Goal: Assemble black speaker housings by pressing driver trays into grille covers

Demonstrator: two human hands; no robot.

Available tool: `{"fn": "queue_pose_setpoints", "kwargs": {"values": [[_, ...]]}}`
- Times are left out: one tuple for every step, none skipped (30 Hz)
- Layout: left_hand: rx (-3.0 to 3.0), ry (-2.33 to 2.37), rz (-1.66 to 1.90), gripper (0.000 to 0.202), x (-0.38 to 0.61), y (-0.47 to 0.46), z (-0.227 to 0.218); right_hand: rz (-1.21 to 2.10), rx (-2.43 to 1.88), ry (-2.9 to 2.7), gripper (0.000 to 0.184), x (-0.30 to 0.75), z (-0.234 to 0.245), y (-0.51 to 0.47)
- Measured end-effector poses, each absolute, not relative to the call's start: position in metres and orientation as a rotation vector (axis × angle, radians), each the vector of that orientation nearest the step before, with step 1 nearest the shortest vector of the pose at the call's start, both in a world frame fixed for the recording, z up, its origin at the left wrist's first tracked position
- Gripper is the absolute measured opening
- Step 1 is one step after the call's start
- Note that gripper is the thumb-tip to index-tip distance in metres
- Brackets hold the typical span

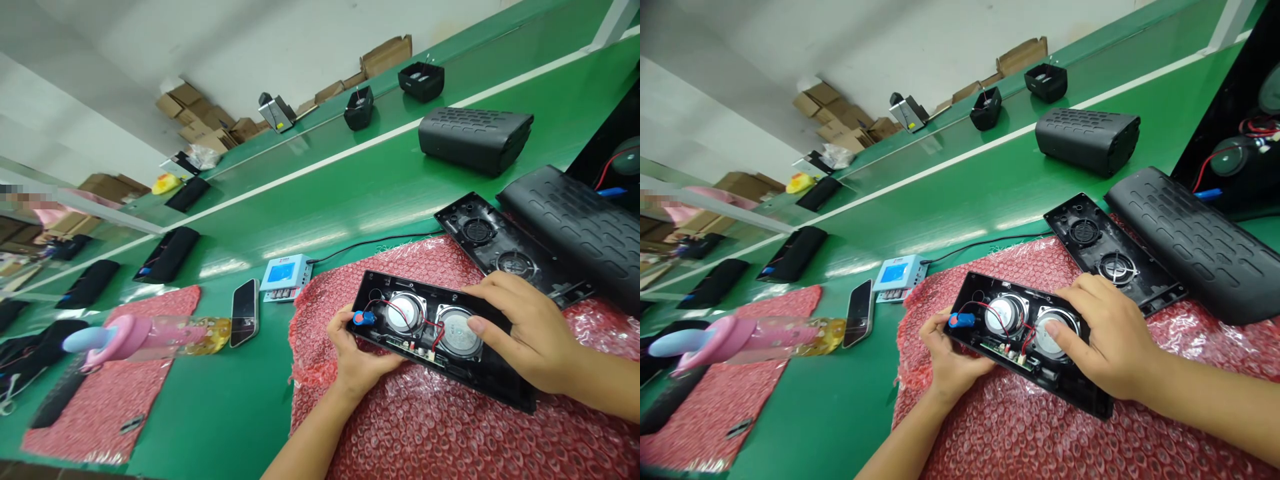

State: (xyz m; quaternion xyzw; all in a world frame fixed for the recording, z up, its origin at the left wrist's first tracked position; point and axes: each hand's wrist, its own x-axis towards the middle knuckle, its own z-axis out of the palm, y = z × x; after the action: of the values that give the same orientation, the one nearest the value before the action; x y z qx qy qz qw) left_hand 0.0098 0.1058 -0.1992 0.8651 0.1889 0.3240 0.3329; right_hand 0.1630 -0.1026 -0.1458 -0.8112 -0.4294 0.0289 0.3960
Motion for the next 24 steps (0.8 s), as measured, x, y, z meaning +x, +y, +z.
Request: {"fn": "queue_pose_setpoints", "kwargs": {"values": [[2.262, 0.475, 0.851, 0.082, 0.0101, 0.1061, -0.1988, 0.072, -2.056, -1.087, 0.036, 0.163, -0.1458, -0.1026], [2.264, 0.46, 0.857, 0.081, 0.0103, 0.1064, -0.1986, 0.073, -2.055, -1.086, 0.036, 0.163, -0.1458, -0.1026], [2.267, 0.45, 0.863, 0.081, 0.0104, 0.1067, -0.1985, 0.075, -2.054, -1.085, 0.035, 0.1631, -0.1457, -0.1024], [2.269, 0.446, 0.869, 0.082, 0.0104, 0.107, -0.1985, 0.078, -2.05, -1.085, 0.035, 0.1632, -0.1456, -0.1023], [2.272, 0.447, 0.872, 0.082, 0.0103, 0.1073, -0.1988, 0.08, -2.046, -1.085, 0.034, 0.1632, -0.1454, -0.1021], [2.275, 0.449, 0.874, 0.083, 0.0101, 0.1076, -0.1991, 0.083, -2.041, -1.086, 0.033, 0.1633, -0.1452, -0.1018], [2.278, 0.453, 0.876, 0.084, 0.0098, 0.1078, -0.1995, 0.085, -2.038, -1.085, 0.032, 0.1634, -0.1451, -0.1016], [2.28, 0.454, 0.876, 0.084, 0.0095, 0.108, -0.1999, 0.082, -2.035, -1.085, 0.031, 0.1635, -0.1451, -0.1015], [2.281, 0.452, 0.876, 0.084, 0.0092, 0.1081, -0.2002, 0.081, -2.035, -1.088, 0.031, 0.1635, -0.1451, -0.1014], [2.283, 0.451, 0.877, 0.084, 0.009, 0.1082, -0.2004, 0.079, -2.034, -1.09, 0.031, 0.1635, -0.1452, -0.1015], [2.284, 0.45, 0.876, 0.084, 0.009, 0.1082, -0.2005, 0.08, -2.036, -1.093, 0.03, 0.1635, -0.1453, -0.1017], [2.284, 0.448, 0.874, 0.084, 0.009, 0.1082, -0.2005, 0.081, -2.037, -1.096, 0.03, 0.1634, -0.1454, -0.102], [2.285, 0.445, 0.874, 0.084, 0.0091, 0.1082, -0.2004, 0.08, -2.038, -1.098, 0.03, 0.1633, -0.1456, -0.1023], [2.284, 0.442, 0.874, 0.083, 0.0093, 0.1081, -0.2003, 0.079, -2.038, -1.1, 0.03, 0.1631, -0.1457, -0.1027], [2.283, 0.443, 0.876, 0.083, 0.0095, 0.108, -0.2002, 0.077, -2.037, -1.1, 0.03, 0.1629, -0.1457, -0.103], [2.282, 0.448, 0.875, 0.083, 0.0095, 0.108, -0.2003, 0.073, -2.037, -1.1, 0.03, 0.1627, -0.1457, -0.1032], [2.28, 0.457, 0.874, 0.083, 0.0095, 0.1079, -0.2004, 0.07, -2.037, -1.101, 0.03, 0.1625, -0.1456, -0.1032], [2.279, 0.47, 0.87, 0.083, 0.0094, 0.1079, -0.2006, 0.066, -2.038, -1.103, 0.03, 0.1624, -0.1454, -0.1031], [2.278, 0.485, 0.866, 0.084, 0.0091, 0.1079, -0.2009, 0.065, -2.038, -1.105, 0.03, 0.1623, -0.1453, -0.1028], [2.278, 0.496, 0.864, 0.084, 0.0087, 0.1079, -0.2012, 0.063, -2.039, -1.108, 0.03, 0.1623, -0.1452, -0.1025], [2.278, 0.502, 0.861, 0.084, 0.0083, 0.108, -0.2015, 0.061, -2.039, -1.111, 0.029, 0.1623, -0.1451, -0.1022], [2.278, 0.504, 0.859, 0.084, 0.0078, 0.1081, -0.2018, 0.056, -2.037, -1.116, 0.029, 0.1624, -0.1452, -0.102], [2.279, 0.505, 0.858, 0.084, 0.0075, 0.1083, -0.202, 0.049, -2.035, -1.12, 0.029, 0.1626, -0.1454, -0.1019], [2.28, 0.504, 0.855, 0.085, 0.0073, 0.1084, -0.202, 0.041, -2.032, -1.126, 0.028, 0.1629, -0.1458, -0.102]]}}
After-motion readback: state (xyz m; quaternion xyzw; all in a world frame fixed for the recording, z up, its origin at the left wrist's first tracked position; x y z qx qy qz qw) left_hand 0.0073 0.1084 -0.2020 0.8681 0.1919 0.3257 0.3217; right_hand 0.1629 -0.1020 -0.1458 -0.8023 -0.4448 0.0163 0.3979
